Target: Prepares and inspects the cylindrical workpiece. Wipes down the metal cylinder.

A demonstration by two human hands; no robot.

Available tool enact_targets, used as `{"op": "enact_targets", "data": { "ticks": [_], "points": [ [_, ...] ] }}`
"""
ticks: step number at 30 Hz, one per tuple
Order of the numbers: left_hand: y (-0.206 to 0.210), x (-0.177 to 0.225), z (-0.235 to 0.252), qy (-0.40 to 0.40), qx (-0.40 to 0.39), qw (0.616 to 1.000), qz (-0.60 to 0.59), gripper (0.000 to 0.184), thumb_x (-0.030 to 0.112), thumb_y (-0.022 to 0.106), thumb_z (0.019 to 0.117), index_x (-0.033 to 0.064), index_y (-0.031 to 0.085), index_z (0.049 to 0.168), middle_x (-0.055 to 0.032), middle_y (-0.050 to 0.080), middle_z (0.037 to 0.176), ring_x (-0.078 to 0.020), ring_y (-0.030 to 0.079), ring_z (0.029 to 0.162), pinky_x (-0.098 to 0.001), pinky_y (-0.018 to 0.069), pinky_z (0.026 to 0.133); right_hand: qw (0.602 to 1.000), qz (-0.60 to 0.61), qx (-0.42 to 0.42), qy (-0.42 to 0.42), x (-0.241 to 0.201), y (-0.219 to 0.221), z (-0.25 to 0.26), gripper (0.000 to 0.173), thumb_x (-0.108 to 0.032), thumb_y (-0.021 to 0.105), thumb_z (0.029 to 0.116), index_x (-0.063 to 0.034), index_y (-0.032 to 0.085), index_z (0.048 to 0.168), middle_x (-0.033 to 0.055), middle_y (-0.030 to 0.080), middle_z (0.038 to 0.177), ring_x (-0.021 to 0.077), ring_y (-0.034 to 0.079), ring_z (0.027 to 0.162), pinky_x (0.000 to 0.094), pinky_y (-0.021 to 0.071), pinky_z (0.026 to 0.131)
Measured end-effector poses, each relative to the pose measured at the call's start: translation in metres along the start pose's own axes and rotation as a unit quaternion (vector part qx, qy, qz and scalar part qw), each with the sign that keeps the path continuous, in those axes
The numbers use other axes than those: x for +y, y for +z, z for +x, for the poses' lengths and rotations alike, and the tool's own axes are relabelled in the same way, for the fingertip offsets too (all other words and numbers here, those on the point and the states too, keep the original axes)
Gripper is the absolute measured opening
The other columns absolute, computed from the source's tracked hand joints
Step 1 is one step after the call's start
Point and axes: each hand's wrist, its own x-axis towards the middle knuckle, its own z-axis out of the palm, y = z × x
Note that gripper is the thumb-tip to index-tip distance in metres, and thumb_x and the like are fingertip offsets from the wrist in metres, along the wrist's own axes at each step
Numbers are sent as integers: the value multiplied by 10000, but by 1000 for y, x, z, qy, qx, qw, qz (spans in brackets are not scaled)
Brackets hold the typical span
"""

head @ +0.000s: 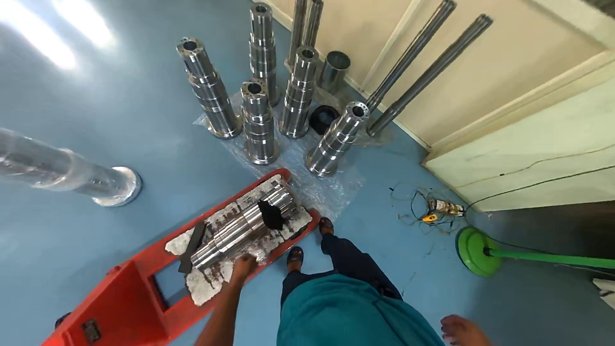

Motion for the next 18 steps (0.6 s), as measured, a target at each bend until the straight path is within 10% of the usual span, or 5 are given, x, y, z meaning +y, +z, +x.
{"op": "enact_targets", "data": {
  "ticks": [8,18],
  "points": [
    [21,-122,-84,-180,24,981,-73,369,177,470,1095,-72,535,1359,-255,664,1230,-322,684,1046,-474,550,900,997,-29,-34,-56,-118,-20,74,245,-122,543,1066,30,625,1240,212,697,1138,296,722,958,466,593,835],
    [61,-27,-69,-59,19,991,-119,320,170,491,1095,-63,567,1300,-229,689,1156,-292,708,982,-450,582,837,990,-63,-113,-57,-106,0,100,228,-134,556,1061,17,637,1211,198,699,1098,282,719,924,455,591,826]
  ]
}}
